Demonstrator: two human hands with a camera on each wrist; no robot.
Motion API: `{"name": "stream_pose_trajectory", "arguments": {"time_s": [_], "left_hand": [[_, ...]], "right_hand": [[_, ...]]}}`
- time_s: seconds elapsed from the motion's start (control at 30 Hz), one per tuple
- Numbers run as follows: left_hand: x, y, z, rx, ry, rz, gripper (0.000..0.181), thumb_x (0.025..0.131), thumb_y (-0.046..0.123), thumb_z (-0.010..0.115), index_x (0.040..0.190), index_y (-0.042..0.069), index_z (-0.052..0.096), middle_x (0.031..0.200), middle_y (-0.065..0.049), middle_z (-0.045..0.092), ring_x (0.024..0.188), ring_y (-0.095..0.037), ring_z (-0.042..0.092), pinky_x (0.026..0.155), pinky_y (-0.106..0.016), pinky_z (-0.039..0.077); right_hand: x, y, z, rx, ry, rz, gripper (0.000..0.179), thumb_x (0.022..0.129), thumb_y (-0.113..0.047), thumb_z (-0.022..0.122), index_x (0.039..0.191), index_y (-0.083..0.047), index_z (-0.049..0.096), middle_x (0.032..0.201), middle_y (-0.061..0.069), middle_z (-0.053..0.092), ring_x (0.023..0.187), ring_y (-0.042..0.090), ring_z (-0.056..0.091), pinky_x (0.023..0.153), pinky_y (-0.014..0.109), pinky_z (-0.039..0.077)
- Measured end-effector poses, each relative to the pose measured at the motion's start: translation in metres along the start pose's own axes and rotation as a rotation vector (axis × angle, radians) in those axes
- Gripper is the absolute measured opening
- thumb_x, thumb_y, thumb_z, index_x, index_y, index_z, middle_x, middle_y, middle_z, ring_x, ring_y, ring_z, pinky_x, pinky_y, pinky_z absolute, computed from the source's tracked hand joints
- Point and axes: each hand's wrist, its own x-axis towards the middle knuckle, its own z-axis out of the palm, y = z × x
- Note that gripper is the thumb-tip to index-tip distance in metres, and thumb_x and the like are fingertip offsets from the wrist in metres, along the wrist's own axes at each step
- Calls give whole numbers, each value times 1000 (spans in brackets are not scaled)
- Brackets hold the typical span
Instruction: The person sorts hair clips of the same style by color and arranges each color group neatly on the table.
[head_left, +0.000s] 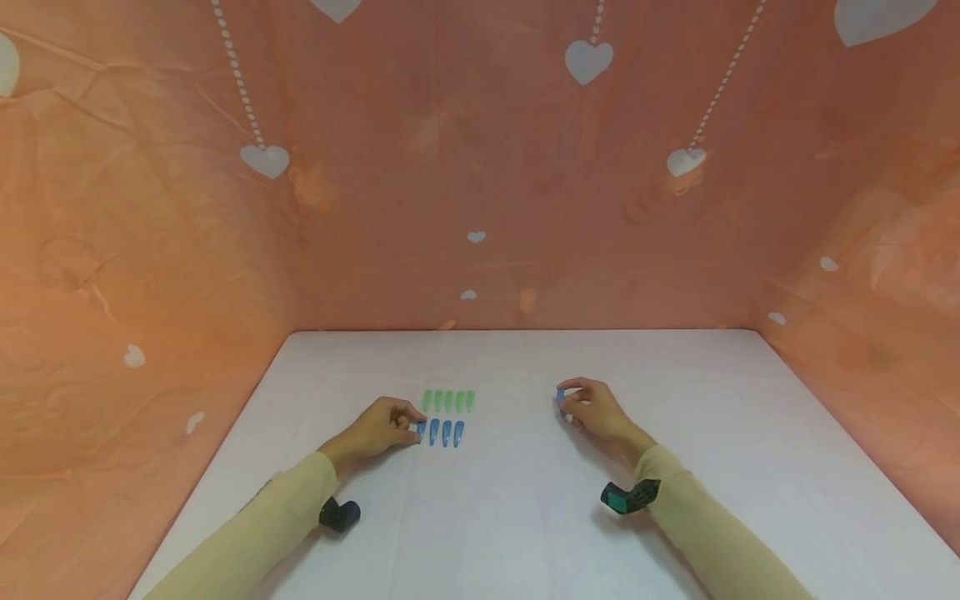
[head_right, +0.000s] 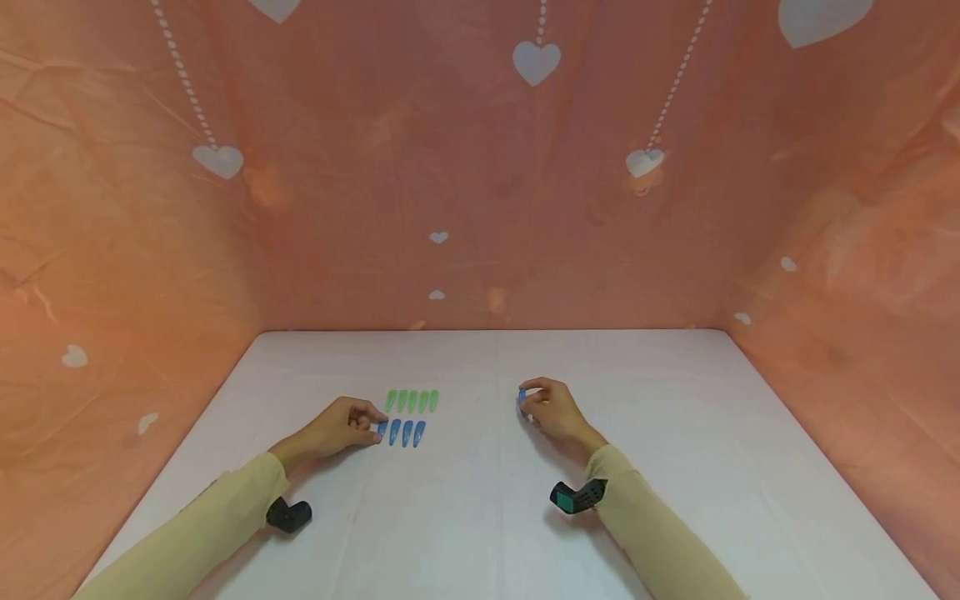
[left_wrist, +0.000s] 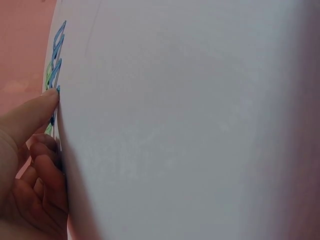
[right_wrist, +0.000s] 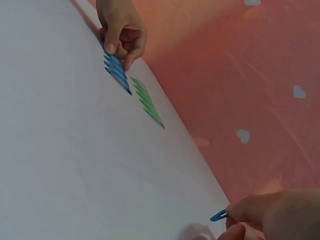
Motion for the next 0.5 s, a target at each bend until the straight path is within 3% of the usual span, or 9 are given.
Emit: {"name": "stream_pose_trajectory", "arguments": {"time_s": [0.23,0.5], "left_hand": [[1,0,0,-10,3,-20,30,88,6,75,115,-5,70,70,1,45,73,-14,45,65,-23,38],[2,-3,-1,7,-4,-28,29,88,7,75,116,-3,71,70,2,46,72,-12,46,67,-22,39]], "right_hand": [[1,-2,12,47,-48,-46,39,93,3,57,130,14,51,86,6,63,55,7,47,48,20,38],[2,-5,28,118,-78,-19,39,93,3,59,130,12,51,86,3,62,57,8,48,50,21,38]]}}
